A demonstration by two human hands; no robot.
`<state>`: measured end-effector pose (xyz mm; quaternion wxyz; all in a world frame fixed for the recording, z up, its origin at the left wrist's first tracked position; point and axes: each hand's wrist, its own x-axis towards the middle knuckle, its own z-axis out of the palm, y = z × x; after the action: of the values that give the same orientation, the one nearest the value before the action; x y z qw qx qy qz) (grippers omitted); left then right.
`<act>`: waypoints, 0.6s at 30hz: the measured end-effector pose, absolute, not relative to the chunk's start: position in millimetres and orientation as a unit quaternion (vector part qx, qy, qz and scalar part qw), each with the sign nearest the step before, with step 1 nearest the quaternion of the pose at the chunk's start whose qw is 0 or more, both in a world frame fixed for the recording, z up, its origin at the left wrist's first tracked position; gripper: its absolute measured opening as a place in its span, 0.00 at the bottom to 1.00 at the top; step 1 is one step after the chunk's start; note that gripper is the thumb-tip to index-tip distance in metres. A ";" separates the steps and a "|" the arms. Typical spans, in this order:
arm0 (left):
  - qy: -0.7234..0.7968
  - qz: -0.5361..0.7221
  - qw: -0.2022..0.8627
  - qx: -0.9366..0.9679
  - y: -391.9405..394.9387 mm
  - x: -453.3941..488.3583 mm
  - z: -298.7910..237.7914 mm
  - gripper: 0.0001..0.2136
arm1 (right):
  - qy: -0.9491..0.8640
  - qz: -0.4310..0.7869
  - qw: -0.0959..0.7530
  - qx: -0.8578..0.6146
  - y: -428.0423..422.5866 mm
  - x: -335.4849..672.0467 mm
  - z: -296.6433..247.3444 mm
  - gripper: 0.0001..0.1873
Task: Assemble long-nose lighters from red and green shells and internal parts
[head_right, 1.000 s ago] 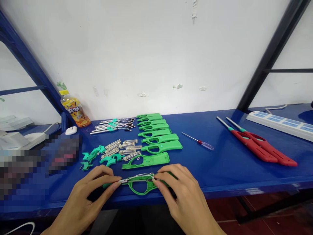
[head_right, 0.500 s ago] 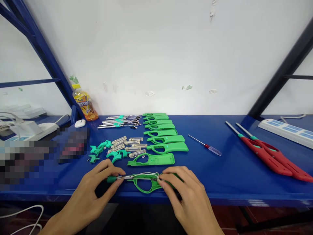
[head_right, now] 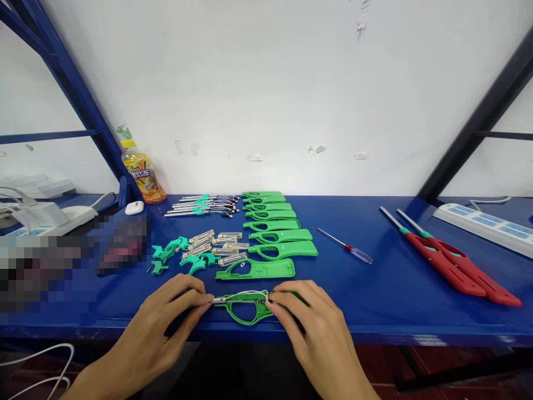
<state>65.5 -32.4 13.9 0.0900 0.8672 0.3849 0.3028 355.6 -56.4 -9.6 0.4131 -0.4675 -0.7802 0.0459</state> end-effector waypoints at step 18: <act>0.376 0.314 0.038 0.871 -33.9 63.4 8.6 0.10 | -0.778 0.030 0.439 -0.448 -56.1 355.3 -9.1 0.08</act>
<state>63.4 -33.9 8.6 0.0379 0.8713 0.3756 0.3135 355.3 -56.1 -9.1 0.4393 -0.4478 -0.7782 0.0298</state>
